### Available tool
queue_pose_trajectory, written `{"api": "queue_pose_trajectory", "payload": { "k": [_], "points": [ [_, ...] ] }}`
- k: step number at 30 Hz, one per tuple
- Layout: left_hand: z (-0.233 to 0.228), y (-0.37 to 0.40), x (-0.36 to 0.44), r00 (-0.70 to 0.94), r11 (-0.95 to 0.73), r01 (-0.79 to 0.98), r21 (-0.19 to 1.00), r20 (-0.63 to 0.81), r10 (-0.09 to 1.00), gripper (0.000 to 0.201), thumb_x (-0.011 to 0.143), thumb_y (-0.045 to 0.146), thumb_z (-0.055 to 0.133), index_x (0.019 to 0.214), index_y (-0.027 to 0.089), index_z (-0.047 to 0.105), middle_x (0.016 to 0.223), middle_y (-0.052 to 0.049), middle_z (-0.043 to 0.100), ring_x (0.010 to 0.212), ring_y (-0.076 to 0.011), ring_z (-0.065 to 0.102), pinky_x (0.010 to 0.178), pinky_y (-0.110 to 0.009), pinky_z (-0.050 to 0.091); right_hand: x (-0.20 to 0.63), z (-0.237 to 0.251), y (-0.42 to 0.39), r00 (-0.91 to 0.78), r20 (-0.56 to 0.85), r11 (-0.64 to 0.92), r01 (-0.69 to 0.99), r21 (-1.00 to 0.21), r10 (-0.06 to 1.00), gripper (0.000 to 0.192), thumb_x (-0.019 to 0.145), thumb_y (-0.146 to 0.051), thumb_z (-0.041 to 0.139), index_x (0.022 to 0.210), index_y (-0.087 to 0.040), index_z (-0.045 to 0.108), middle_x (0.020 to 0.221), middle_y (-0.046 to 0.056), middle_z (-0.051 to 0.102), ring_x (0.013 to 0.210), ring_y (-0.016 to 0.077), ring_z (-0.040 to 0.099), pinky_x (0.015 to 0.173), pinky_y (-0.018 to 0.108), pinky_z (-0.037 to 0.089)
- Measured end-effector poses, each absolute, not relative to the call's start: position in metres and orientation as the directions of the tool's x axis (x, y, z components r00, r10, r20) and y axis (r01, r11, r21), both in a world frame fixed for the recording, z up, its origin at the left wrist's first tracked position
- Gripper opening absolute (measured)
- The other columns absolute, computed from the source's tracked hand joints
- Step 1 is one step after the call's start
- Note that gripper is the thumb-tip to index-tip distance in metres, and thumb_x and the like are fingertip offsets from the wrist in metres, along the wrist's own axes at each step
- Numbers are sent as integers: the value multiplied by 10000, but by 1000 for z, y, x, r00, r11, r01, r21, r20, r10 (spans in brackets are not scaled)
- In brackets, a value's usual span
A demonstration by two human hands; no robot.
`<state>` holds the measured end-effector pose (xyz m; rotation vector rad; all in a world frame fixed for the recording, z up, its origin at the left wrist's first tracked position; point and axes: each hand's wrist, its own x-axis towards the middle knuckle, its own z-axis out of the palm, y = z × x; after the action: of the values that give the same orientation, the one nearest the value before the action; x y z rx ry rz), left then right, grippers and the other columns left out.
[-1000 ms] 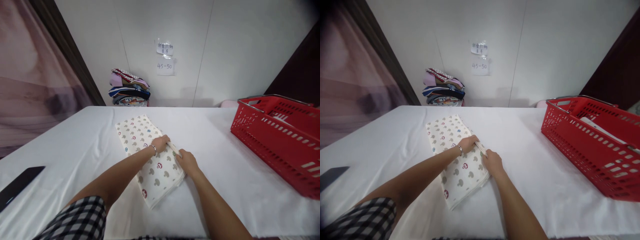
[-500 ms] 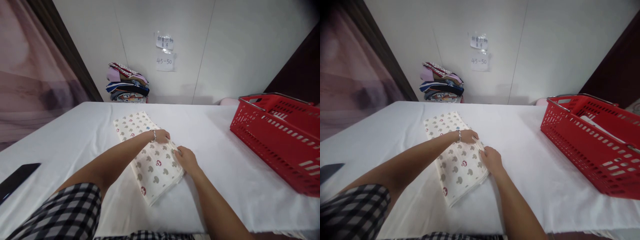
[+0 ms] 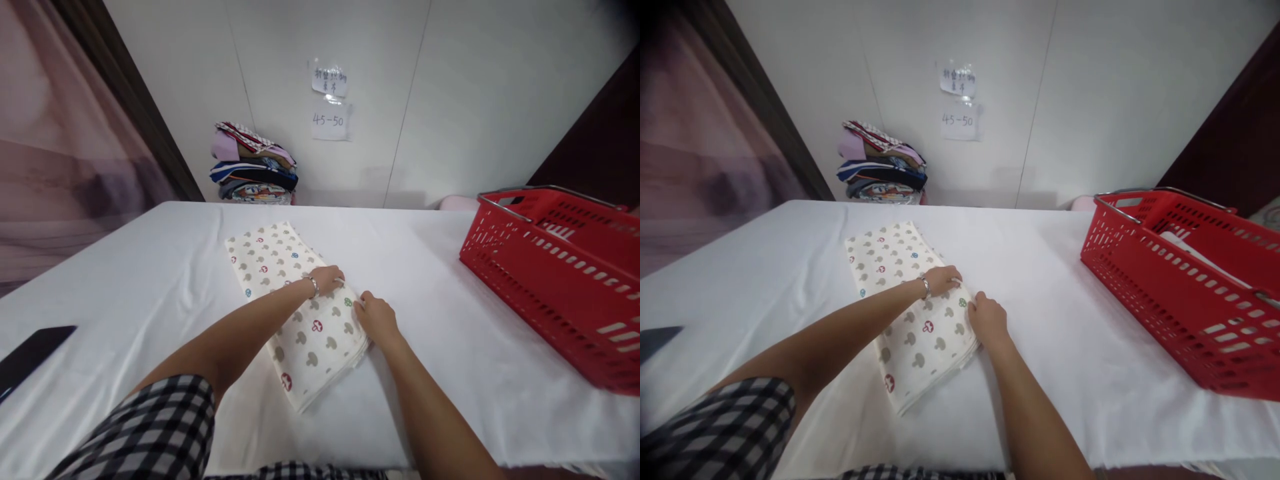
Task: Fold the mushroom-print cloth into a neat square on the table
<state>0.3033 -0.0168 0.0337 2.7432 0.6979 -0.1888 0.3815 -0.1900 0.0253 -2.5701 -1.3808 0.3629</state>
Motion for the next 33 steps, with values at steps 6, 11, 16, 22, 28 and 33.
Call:
{"api": "queue_pose_trajectory", "payload": {
  "k": [6, 11, 16, 22, 28, 33],
  "points": [
    [45, -5, 302, 909, -917, 366, 158, -270, 316, 350, 837, 166, 414, 1119, 270, 592, 1197, 8, 565, 1038, -145, 560, 924, -234, 410, 382, 22, -191, 509, -64, -508, 823, -255, 858, 219, 909, -338, 358, 905, -206, 534, 907, 48, 628, 823, 174, 584, 612, 264, 317],
    [48, 17, 302, 885, -927, 373, 45, -318, 341, 429, 775, 71, 418, 1121, 260, 587, 1246, -10, 533, 1080, -186, 544, 933, -288, 417, 382, 18, -192, 489, -37, -481, 838, -258, 872, 194, 905, -307, 375, 881, -199, 535, 938, 46, 594, 847, 160, 565, 619, 259, 316],
    [49, 37, 298, 858, -913, 407, -24, -331, 392, 417, 768, 99, 455, 1137, 260, 563, 1261, -28, 510, 1047, -201, 561, 895, -310, 445, 383, 16, -191, 461, -28, -450, 850, -274, 887, 171, 899, -280, 389, 881, -193, 534, 942, 39, 590, 880, 159, 556, 644, 255, 316],
    [55, 53, 296, 830, -903, 424, -75, -367, 420, 451, 733, 106, 522, 1165, 236, 526, 1266, -53, 490, 1019, -215, 575, 844, -304, 466, 383, 19, -190, 441, -53, -436, 852, -291, 896, 153, 893, -261, 403, 877, -188, 537, 923, 42, 596, 846, 146, 553, 645, 248, 309],
    [61, 57, 289, 847, -899, 429, -89, -308, 434, 316, 783, 167, 482, 1092, 222, 524, 1226, -58, 502, 1004, -210, 574, 864, -329, 446, 384, 17, -191, 426, -38, -417, 857, -302, 904, 160, 896, -279, 394, 866, -191, 525, 907, 40, 596, 842, 149, 549, 646, 250, 299],
    [65, 60, 290, 824, -884, 461, -80, -329, 460, 291, 744, 179, 521, 1031, 225, 532, 1165, -64, 558, 993, -213, 574, 857, -335, 445, 386, 14, -191, 420, -30, -407, 856, -317, 907, 154, 884, -276, 395, 838, -193, 516, 887, 35, 600, 818, 149, 543, 640, 255, 283]
  ]
}}
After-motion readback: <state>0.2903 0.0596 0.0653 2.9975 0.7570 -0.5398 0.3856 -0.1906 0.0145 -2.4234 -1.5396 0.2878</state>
